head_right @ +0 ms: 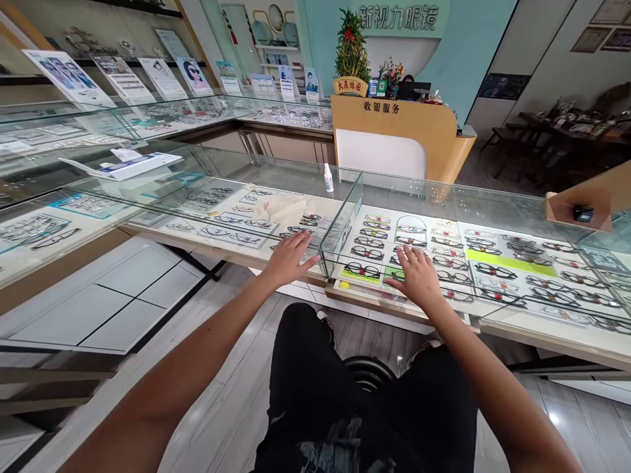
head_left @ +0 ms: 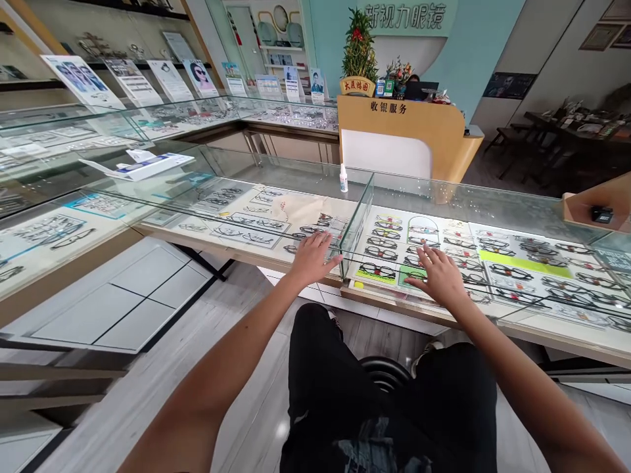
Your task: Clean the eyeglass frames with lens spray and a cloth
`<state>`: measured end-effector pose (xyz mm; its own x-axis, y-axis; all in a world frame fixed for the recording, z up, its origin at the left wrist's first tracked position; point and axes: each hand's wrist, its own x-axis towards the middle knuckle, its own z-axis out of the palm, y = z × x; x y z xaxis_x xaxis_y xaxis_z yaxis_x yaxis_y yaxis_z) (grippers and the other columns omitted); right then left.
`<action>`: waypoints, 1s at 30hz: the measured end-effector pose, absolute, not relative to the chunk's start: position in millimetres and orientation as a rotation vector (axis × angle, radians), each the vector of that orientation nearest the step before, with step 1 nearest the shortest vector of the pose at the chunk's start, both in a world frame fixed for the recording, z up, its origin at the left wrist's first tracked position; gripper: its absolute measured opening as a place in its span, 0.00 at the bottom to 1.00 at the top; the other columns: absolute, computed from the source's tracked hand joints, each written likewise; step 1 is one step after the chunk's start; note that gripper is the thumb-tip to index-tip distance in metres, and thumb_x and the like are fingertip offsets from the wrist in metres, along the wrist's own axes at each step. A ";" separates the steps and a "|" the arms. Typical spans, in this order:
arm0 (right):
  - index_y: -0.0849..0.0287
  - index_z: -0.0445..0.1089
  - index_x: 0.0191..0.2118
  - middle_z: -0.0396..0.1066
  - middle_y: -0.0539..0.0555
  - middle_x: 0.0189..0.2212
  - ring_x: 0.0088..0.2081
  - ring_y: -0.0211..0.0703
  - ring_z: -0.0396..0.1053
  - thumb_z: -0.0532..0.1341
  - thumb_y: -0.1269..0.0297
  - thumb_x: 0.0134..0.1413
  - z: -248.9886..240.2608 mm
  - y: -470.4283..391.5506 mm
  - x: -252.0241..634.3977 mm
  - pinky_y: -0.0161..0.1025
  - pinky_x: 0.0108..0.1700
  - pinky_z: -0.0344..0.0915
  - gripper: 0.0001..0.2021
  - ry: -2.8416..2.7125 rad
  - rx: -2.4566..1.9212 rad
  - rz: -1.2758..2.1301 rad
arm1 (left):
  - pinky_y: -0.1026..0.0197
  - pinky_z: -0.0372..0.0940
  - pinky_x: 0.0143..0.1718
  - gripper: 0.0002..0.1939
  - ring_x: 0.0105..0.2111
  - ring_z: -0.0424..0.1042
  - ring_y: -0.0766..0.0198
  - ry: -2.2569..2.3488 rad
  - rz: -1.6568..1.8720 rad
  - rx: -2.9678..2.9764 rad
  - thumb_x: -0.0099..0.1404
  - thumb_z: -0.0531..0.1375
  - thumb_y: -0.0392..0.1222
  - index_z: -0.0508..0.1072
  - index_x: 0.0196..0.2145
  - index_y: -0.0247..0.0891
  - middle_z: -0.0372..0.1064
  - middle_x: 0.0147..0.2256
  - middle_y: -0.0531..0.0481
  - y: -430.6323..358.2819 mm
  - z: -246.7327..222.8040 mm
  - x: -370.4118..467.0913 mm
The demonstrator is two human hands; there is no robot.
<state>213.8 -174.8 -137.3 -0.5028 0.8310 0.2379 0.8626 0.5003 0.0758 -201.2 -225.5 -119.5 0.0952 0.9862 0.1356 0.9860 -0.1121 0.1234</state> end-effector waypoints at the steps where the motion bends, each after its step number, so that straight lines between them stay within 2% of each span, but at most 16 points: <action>1: 0.66 0.61 0.80 0.61 0.72 0.79 0.75 0.75 0.62 0.51 0.33 0.74 -137.3 -174.7 212.9 0.66 0.72 0.64 0.46 -2.566 -1.460 -0.285 | 0.38 0.48 0.81 0.46 0.81 0.51 0.39 2.122 0.305 2.300 0.81 0.46 0.69 0.61 0.80 0.31 0.52 0.81 0.33 -223.8 -120.1 -195.9; 4: 0.66 0.62 0.79 0.63 0.73 0.78 0.74 0.76 0.63 0.50 0.35 0.76 -138.7 -174.5 211.3 0.66 0.71 0.64 0.43 -2.547 -1.433 -0.307 | 0.32 0.45 0.80 0.45 0.81 0.49 0.35 2.174 0.331 2.212 0.80 0.49 0.70 0.62 0.80 0.36 0.52 0.81 0.34 -218.4 -122.0 -183.7; 8: 0.66 0.63 0.78 0.67 0.75 0.75 0.71 0.77 0.65 0.52 0.39 0.77 -141.9 -174.0 211.3 0.67 0.68 0.65 0.40 -2.498 -1.361 -0.354 | 0.26 0.36 0.80 0.45 0.83 0.41 0.33 2.175 0.345 2.105 0.79 0.50 0.72 0.59 0.82 0.44 0.43 0.83 0.38 -212.6 -122.1 -175.7; 13: 0.66 0.70 0.74 0.74 0.74 0.70 0.66 0.74 0.71 0.57 0.45 0.78 -146.6 -173.1 211.9 0.61 0.61 0.68 0.33 -2.446 -1.260 -0.451 | 0.23 0.31 0.79 0.46 0.84 0.35 0.33 2.066 0.365 2.075 0.78 0.48 0.75 0.57 0.83 0.49 0.37 0.84 0.42 -212.9 -117.4 -181.0; 15: 0.64 0.70 0.73 0.75 0.73 0.69 0.65 0.73 0.72 0.60 0.47 0.78 -149.0 -172.3 211.9 0.59 0.59 0.68 0.31 -2.432 -1.233 -0.477 | 0.24 0.30 0.79 0.44 0.84 0.36 0.34 2.006 0.417 2.096 0.79 0.48 0.74 0.59 0.82 0.51 0.39 0.84 0.45 -216.4 -116.8 -187.4; 19: 0.60 0.68 0.76 0.76 0.70 0.69 0.65 0.71 0.73 0.63 0.53 0.76 -147.4 -168.8 213.7 0.58 0.59 0.68 0.30 -2.411 -1.198 -0.523 | 0.28 0.30 0.81 0.39 0.84 0.41 0.39 1.819 0.544 2.185 0.81 0.49 0.70 0.63 0.80 0.50 0.51 0.82 0.47 -228.9 -121.8 -201.5; 21: 0.57 0.66 0.77 0.76 0.68 0.69 0.64 0.71 0.74 0.64 0.55 0.76 -143.4 -171.5 215.0 0.58 0.59 0.68 0.31 -2.392 -1.212 -0.544 | 0.29 0.34 0.81 0.37 0.83 0.46 0.40 1.717 0.610 2.233 0.81 0.52 0.67 0.66 0.79 0.49 0.58 0.79 0.46 -234.5 -125.9 -211.0; 23: 0.52 0.64 0.78 0.77 0.66 0.68 0.63 0.71 0.74 0.66 0.56 0.74 -144.8 -184.4 212.9 0.60 0.61 0.66 0.32 -2.350 -1.220 -0.546 | 0.32 0.47 0.80 0.32 0.79 0.57 0.41 1.634 0.711 2.272 0.81 0.56 0.64 0.75 0.73 0.48 0.70 0.73 0.43 -234.7 -127.9 -227.7; 25: 0.48 0.66 0.77 0.79 0.64 0.66 0.63 0.71 0.74 0.69 0.58 0.70 -162.0 -210.1 201.9 0.64 0.67 0.64 0.33 -2.308 -1.132 -0.462 | 0.40 0.66 0.70 0.24 0.65 0.76 0.45 1.644 0.882 2.279 0.82 0.55 0.59 0.85 0.57 0.45 0.84 0.56 0.41 -224.8 -124.5 -255.1; 26: 0.46 0.68 0.75 0.81 0.63 0.63 0.63 0.68 0.75 0.69 0.62 0.68 -179.1 -226.9 191.2 0.63 0.69 0.63 0.32 -2.328 -1.002 -0.334 | 0.44 0.72 0.63 0.23 0.56 0.82 0.47 1.704 0.969 2.268 0.82 0.54 0.56 0.86 0.48 0.44 0.86 0.47 0.41 -215.0 -120.5 -272.6; 27: 0.45 0.70 0.72 0.82 0.60 0.61 0.62 0.63 0.76 0.68 0.66 0.67 -202.2 -244.9 176.7 0.60 0.70 0.65 0.30 -2.416 -0.854 -0.123 | 0.47 0.75 0.56 0.23 0.47 0.83 0.50 1.809 1.039 2.247 0.83 0.52 0.54 0.85 0.43 0.42 0.84 0.41 0.41 -202.2 -115.3 -291.8; 28: 0.46 0.73 0.69 0.83 0.58 0.60 0.62 0.60 0.78 0.66 0.67 0.66 -230.6 -262.7 158.5 0.57 0.70 0.68 0.28 -2.533 -0.739 0.171 | 0.47 0.75 0.53 0.23 0.44 0.82 0.50 1.947 1.052 2.225 0.83 0.51 0.53 0.84 0.43 0.41 0.83 0.40 0.40 -186.8 -109.6 -311.6; 29: 0.49 0.75 0.67 0.83 0.59 0.59 0.61 0.59 0.79 0.66 0.67 0.64 -262.9 -278.9 137.0 0.54 0.67 0.72 0.26 -2.605 -0.727 0.488 | 0.46 0.75 0.56 0.23 0.48 0.81 0.49 2.061 1.028 2.222 0.83 0.51 0.53 0.83 0.47 0.40 0.82 0.44 0.38 -169.7 -104.3 -330.8; 30: 0.51 0.77 0.65 0.83 0.61 0.59 0.59 0.60 0.81 0.65 0.65 0.62 -297.4 -292.7 113.5 0.54 0.63 0.77 0.25 -2.632 -0.820 0.795 | 0.43 0.72 0.62 0.24 0.56 0.79 0.46 2.126 0.982 2.240 0.81 0.53 0.55 0.81 0.55 0.38 0.81 0.53 0.35 -152.1 -100.2 -348.4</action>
